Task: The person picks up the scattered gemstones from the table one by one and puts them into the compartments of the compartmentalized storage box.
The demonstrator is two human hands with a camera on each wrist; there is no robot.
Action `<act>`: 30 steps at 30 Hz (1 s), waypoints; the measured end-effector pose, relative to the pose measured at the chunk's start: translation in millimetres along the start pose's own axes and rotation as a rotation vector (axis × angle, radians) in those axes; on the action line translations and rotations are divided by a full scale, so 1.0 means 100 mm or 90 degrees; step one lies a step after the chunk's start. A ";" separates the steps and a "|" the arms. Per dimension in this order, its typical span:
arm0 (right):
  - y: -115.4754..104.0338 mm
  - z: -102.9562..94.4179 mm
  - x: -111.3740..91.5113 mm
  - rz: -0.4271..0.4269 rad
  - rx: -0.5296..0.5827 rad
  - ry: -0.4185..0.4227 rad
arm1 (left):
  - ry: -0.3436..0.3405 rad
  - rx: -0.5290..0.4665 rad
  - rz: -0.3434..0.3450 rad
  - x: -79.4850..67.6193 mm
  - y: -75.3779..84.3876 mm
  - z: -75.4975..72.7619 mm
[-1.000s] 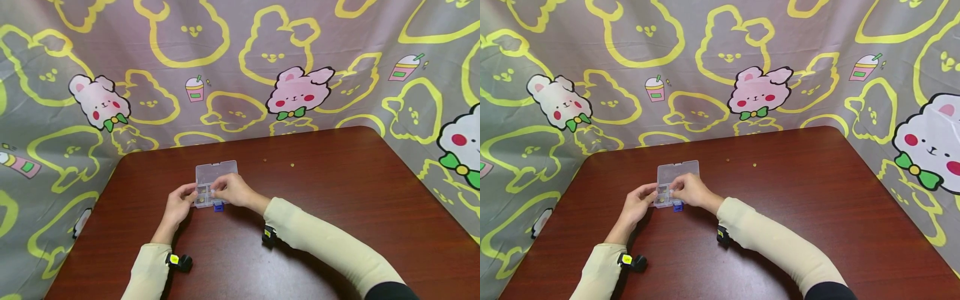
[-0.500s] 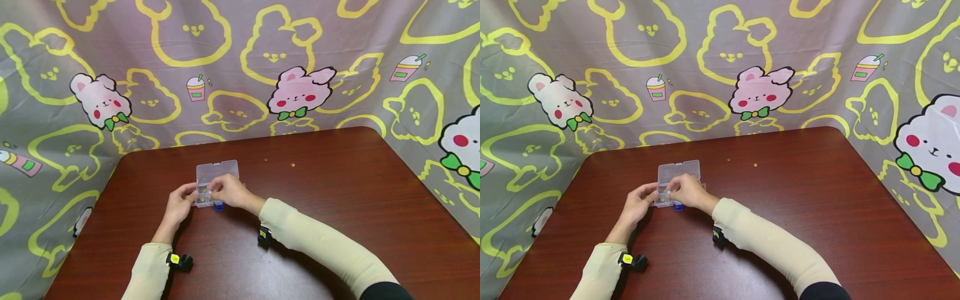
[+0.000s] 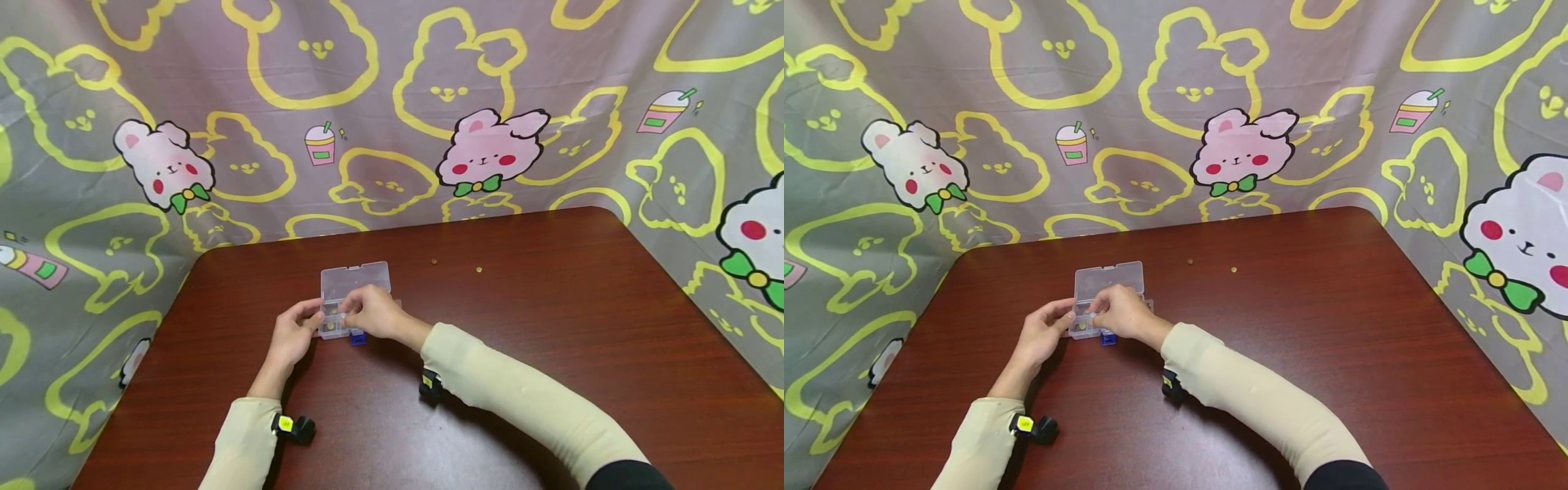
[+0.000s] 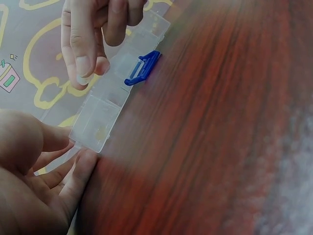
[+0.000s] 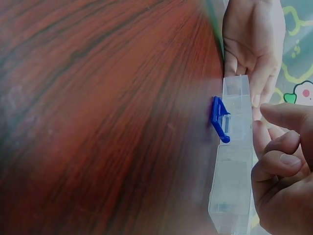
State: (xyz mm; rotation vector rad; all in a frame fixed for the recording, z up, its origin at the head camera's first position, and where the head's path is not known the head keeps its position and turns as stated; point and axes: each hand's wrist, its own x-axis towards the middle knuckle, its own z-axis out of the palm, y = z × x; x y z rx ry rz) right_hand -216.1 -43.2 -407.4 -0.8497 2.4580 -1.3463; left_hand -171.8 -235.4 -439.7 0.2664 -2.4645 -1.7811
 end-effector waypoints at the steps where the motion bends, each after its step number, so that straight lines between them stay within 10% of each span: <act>1: 0.00 -0.01 0.00 0.001 -0.002 0.001 | 0.000 0.000 0.000 0.00 0.00 0.00; 30: 0.18 -0.25 -0.20 -0.024 0.003 0.028 | -0.004 0.024 0.015 -0.03 0.00 -0.01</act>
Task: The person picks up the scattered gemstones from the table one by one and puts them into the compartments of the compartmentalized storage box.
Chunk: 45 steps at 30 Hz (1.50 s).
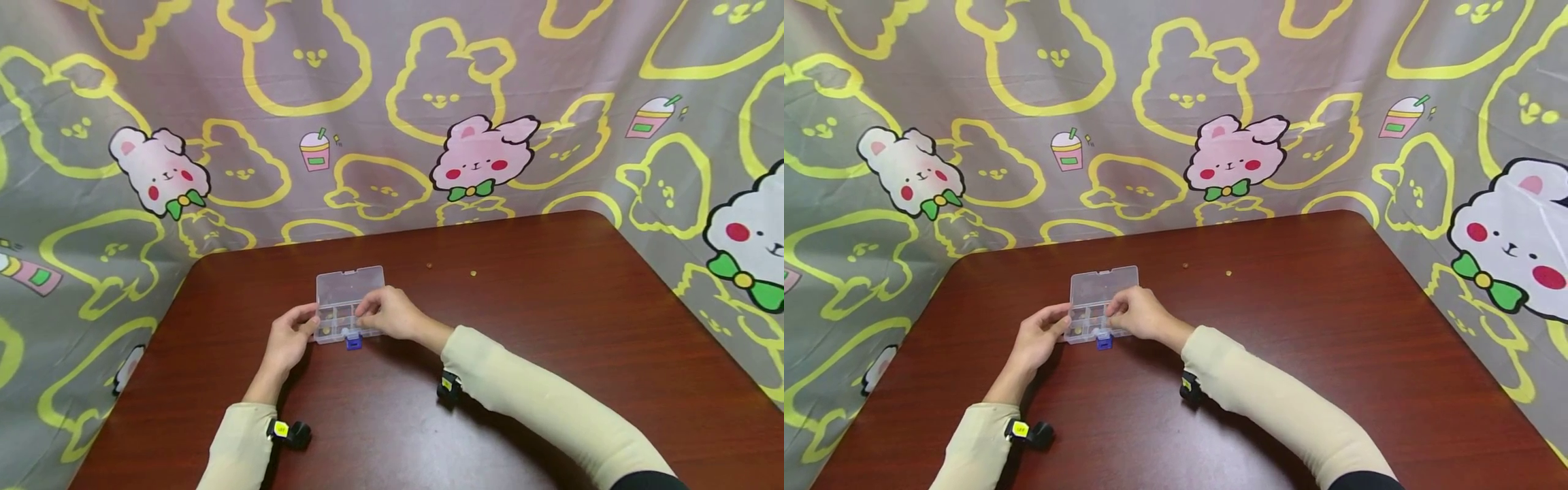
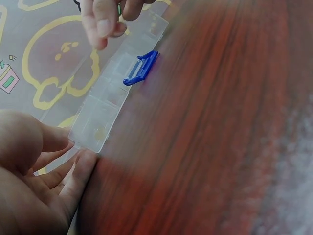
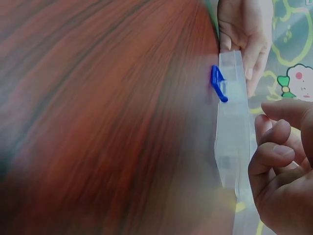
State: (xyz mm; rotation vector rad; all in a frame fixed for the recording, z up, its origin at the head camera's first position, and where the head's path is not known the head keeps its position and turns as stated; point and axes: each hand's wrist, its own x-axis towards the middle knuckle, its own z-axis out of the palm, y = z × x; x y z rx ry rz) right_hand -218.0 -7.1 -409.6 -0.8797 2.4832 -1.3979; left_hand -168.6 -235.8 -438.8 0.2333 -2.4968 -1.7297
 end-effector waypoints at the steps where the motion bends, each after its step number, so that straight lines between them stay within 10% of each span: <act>1: 0.01 -0.02 -0.02 0.000 -0.001 0.000 | -0.001 0.002 0.001 0.00 0.00 -0.01; 45: 0.78 -1.16 -1.12 0.172 0.027 0.041 | -0.004 0.015 -0.015 -0.04 0.06 0.01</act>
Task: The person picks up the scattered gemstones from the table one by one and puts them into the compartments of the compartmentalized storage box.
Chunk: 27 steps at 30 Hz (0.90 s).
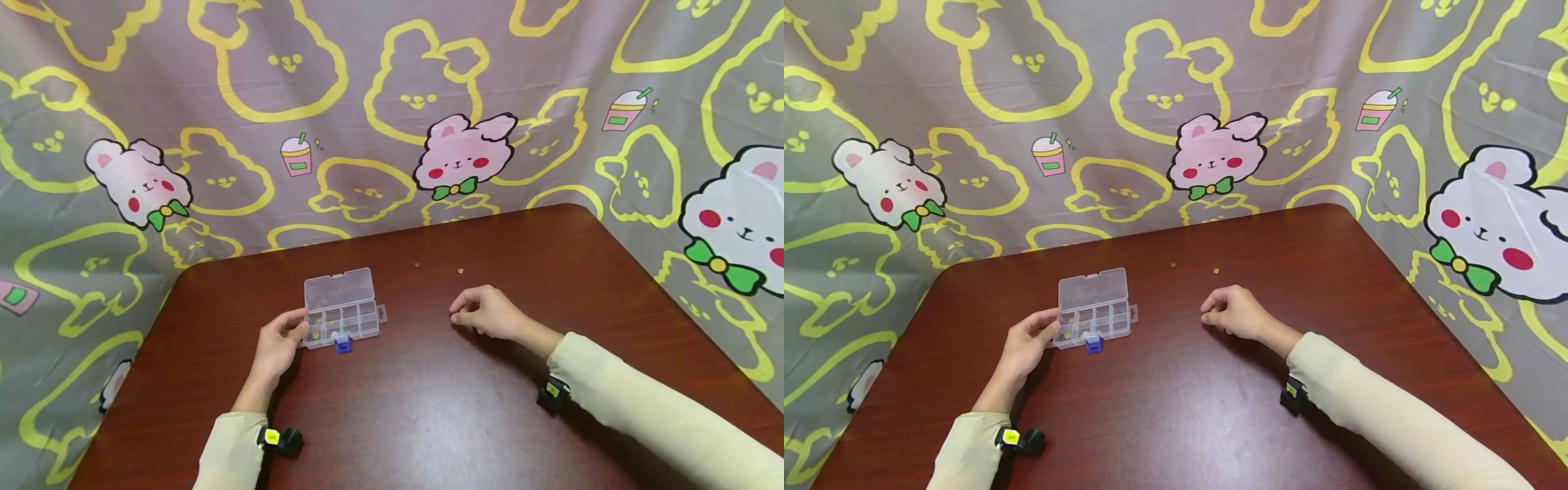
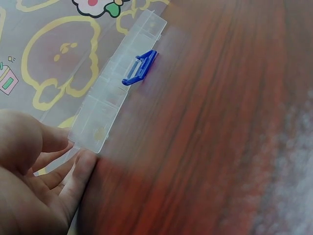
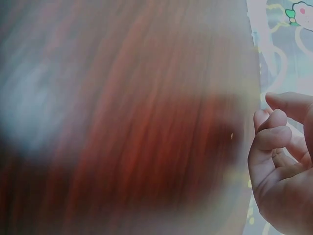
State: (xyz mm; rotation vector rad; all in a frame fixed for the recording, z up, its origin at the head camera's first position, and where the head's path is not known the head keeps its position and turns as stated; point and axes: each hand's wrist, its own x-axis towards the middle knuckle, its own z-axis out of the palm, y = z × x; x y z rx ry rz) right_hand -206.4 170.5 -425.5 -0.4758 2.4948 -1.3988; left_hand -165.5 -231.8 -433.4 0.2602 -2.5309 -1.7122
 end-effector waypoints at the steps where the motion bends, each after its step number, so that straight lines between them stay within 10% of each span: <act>1: 0.01 -0.02 -0.01 0.004 0.002 0.000 | 0.000 -0.001 0.001 0.00 0.00 0.00; 27: 0.17 -0.31 0.28 -0.007 -0.058 0.087 | 0.008 -0.005 0.010 0.03 -0.05 0.01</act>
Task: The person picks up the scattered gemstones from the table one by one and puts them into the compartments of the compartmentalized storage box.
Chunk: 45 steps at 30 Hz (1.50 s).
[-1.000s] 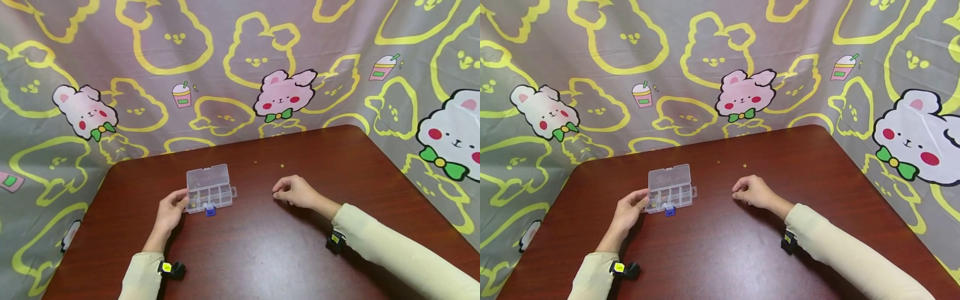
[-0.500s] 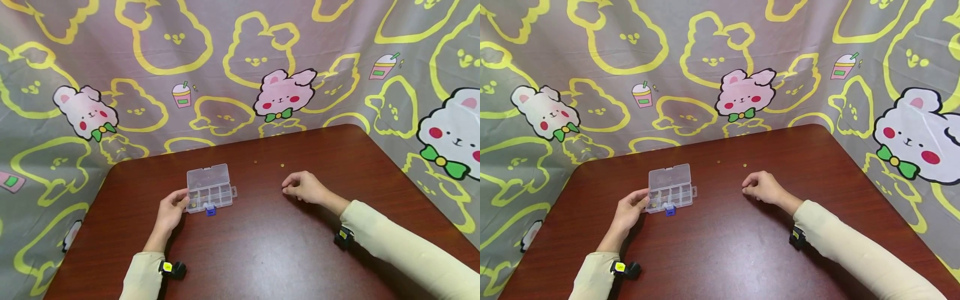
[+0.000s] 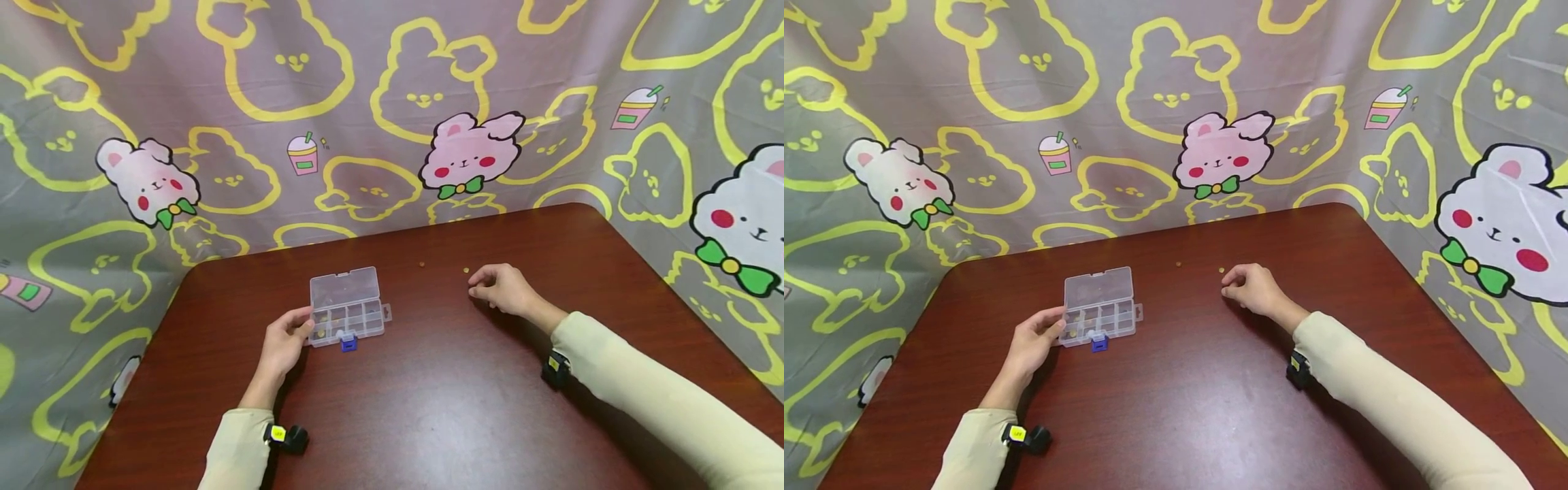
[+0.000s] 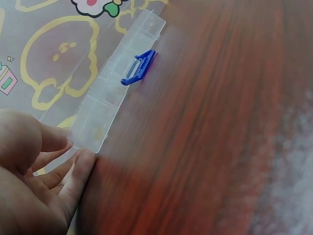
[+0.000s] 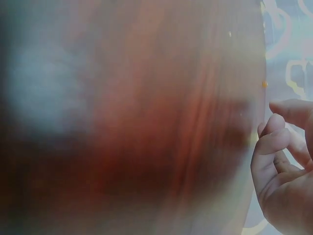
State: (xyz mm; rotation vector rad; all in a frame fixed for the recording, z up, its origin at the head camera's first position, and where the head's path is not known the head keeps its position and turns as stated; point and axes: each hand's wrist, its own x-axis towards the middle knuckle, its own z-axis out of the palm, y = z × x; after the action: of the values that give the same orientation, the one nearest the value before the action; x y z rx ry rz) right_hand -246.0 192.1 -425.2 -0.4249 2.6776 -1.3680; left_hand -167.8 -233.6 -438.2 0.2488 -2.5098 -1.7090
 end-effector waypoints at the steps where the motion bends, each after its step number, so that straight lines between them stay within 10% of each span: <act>1: 0.01 0.00 0.02 0.000 -0.004 0.004 | 0.002 -0.002 -0.001 0.00 0.00 0.00; 45: 0.02 -0.03 0.52 0.084 -0.042 0.010 | 0.007 0.006 -0.007 0.01 0.02 0.01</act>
State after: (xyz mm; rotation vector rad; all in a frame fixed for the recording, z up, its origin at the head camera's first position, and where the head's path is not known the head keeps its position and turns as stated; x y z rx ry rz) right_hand -296.5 180.1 -423.2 -0.2398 2.7156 -1.2556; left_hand -168.6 -232.3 -436.6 0.2739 -2.5134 -1.6957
